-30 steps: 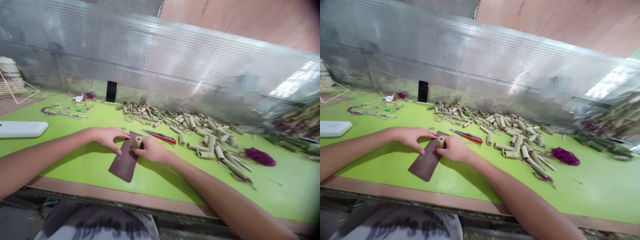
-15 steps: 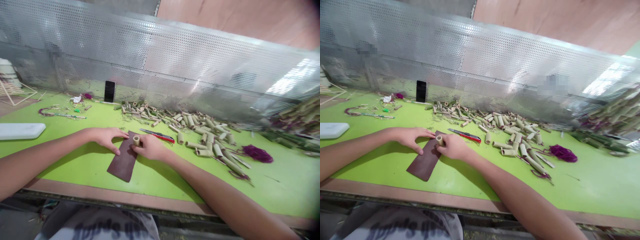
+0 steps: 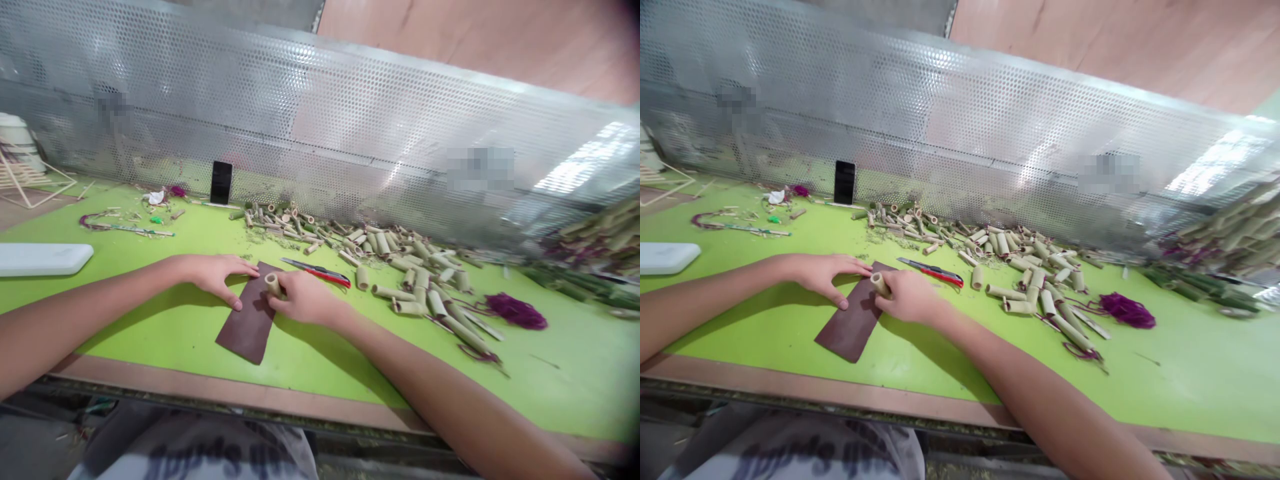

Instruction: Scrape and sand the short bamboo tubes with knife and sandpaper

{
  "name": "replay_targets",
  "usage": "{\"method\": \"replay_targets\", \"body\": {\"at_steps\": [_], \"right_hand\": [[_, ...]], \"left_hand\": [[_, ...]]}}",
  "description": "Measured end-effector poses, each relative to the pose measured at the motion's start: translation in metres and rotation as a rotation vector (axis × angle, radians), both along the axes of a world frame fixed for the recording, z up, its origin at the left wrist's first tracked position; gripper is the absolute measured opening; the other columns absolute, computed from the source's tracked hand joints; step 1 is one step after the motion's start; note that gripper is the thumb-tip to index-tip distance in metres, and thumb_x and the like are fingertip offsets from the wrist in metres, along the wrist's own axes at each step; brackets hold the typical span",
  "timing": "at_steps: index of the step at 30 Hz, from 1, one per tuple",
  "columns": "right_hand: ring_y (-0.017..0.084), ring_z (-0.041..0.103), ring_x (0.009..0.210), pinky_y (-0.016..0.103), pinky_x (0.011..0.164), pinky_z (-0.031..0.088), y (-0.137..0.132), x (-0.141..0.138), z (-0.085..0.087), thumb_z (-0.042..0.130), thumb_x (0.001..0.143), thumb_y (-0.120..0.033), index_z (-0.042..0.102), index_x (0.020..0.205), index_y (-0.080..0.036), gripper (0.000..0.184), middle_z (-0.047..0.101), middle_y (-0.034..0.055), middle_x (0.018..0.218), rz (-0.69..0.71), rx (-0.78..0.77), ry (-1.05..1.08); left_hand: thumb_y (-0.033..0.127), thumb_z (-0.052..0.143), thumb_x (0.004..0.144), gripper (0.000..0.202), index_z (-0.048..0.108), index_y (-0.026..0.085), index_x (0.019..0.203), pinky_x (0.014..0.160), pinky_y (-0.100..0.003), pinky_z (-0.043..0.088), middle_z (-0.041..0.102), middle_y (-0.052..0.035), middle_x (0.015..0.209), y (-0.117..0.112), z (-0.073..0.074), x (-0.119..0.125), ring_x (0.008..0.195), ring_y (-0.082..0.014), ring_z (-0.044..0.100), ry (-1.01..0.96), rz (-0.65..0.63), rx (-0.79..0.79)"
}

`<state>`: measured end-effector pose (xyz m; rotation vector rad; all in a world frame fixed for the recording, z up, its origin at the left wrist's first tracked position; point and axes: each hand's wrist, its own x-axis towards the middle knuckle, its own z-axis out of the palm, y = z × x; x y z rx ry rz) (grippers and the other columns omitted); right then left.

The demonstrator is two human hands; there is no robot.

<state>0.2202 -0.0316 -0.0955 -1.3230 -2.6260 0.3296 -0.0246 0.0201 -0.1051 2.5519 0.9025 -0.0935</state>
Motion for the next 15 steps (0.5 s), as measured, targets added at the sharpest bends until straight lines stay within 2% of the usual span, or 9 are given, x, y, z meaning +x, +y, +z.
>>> {"method": "replay_targets", "body": {"at_steps": [2,5,7,9,12,15], "right_hand": [[0.013,0.049,0.06,0.027,0.057,0.031,0.001,0.0,-0.003,0.06,0.086,-0.029,0.059,0.084,-0.019,0.01,0.064,0.0013,0.076,0.0,0.056,0.051],[0.015,0.058,0.069,0.026,0.061,0.036,-0.004,-0.003,-0.002,0.062,0.087,-0.03,0.061,0.094,-0.02,0.012,0.069,0.0026,0.087,0.099,-0.034,0.137],[0.015,0.058,0.069,0.025,0.06,0.037,-0.008,-0.005,0.001,0.065,0.084,-0.031,0.061,0.088,-0.02,0.012,0.068,0.0011,0.084,0.158,-0.137,0.127],[0.014,0.054,0.061,0.026,0.055,0.034,-0.009,-0.005,0.004,0.066,0.081,-0.032,0.058,0.078,-0.02,0.015,0.064,-0.0013,0.072,0.143,-0.195,0.069],[0.012,0.045,0.052,0.027,0.051,0.028,-0.006,-0.003,0.003,0.067,0.078,-0.031,0.053,0.067,-0.02,0.02,0.055,-0.0027,0.059,0.02,-0.108,-0.015],[0.013,0.049,0.056,0.028,0.054,0.03,-0.003,-0.003,-0.001,0.064,0.082,-0.032,0.058,0.074,-0.02,0.016,0.062,0.0003,0.068,-0.017,0.034,0.02]], "left_hand": [[0.075,0.067,0.074,0.102,0.035,0.025,0.156,0.12,-0.046,0.025,0.028,-0.0116,0.164,0.0,-0.001,0.0,0.148,-0.0352,0.028,-0.019,-0.008,0.004],[0.074,0.068,0.075,0.1,0.036,0.024,0.156,0.119,-0.047,0.026,0.03,-0.0114,0.163,-0.001,0.001,0.0,0.148,-0.0355,0.029,-0.02,-0.01,0.004],[0.073,0.068,0.075,0.1,0.034,0.024,0.156,0.119,-0.046,0.027,0.029,-0.011,0.164,-0.003,0.004,0.001,0.148,-0.0347,0.027,-0.001,-0.004,-0.003],[0.073,0.067,0.076,0.099,0.033,0.024,0.156,0.12,-0.046,0.026,0.027,-0.0104,0.165,-0.003,0.005,0.001,0.149,-0.034,0.027,0.012,0.0,-0.004],[0.074,0.066,0.076,0.099,0.034,0.026,0.156,0.12,-0.045,0.025,0.027,-0.01,0.165,-0.003,0.004,0.001,0.149,-0.0339,0.027,0.011,0.001,0.002],[0.075,0.066,0.075,0.101,0.034,0.024,0.156,0.12,-0.044,0.025,0.028,-0.0108,0.164,-0.001,0.002,0.0,0.149,-0.0342,0.027,-0.001,0.001,0.003]]}}
